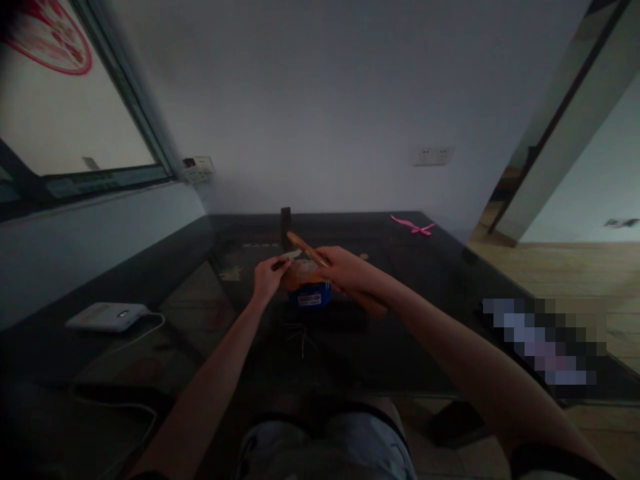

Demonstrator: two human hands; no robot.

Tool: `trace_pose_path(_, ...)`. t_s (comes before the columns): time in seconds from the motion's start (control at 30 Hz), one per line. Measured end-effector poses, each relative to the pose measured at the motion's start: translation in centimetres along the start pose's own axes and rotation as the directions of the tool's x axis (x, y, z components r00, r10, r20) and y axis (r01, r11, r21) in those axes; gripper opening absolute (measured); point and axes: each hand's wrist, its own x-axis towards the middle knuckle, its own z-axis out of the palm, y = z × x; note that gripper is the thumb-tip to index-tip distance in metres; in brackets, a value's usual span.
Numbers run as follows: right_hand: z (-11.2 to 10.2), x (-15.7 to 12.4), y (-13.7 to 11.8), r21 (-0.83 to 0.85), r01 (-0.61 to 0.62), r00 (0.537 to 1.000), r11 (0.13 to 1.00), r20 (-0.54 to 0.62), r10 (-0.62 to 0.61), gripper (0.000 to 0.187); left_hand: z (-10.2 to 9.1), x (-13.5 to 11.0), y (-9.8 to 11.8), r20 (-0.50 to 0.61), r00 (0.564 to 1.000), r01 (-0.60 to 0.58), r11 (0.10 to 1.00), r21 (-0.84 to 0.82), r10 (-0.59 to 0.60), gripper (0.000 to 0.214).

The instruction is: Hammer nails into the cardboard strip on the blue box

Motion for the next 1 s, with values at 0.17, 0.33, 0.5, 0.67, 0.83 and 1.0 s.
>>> trace_pose_path(0.17, -0.2, -0.1, 0.2, -0.004, 0.044, 0.998, 0.999, -0.035, -0.044, 0.027, 0.0, 0.0, -0.2, -0.005, 1.000, -0.008, 1.000, -0.021, 0.008, 0.011)
trace_pose_path(0.33, 0.2, -0.2, 0.7, -0.006, 0.018, 0.999, 1.000, 0.046, -0.018, 0.029, 0.1, 0.0, -0.5, -0.009, 1.000, -0.005, 1.000, -0.002, 0.005, 0.011)
trace_pose_path(0.5, 0.2, -0.3, 0.7, 0.038, 0.042, 0.999, 0.998, -0.033, -0.041, 0.028, 0.0, -0.1, 0.0, -0.015, 1.000, -0.002, 1.000, -0.025, 0.002, 0.011)
trace_pose_path(0.67, 0.8, -0.1, 1.7, 0.021, 0.051, 0.999, 0.998, 0.006, -0.051, 0.029, -0.1, -0.1, -0.1, 0.000, 1.000, 0.008, 1.000, 0.002, -0.008, 0.011)
trace_pose_path(0.83, 0.9, -0.6, 2.2, 0.135, 0.056, 0.998, 0.989, -0.033, -0.052, 0.039, -0.1, 0.0, -0.4, -0.006, 1.000, -0.007, 1.000, 0.017, 0.008, 0.012)
trace_pose_path(1.0, 2.1, -1.3, 4.5, 0.379, 0.136, 0.982, 0.915, -0.176, -0.072, 0.051, 0.1, 0.0, -0.7, 0.003, 1.000, 0.003, 0.999, -0.042, -0.002, 0.013)
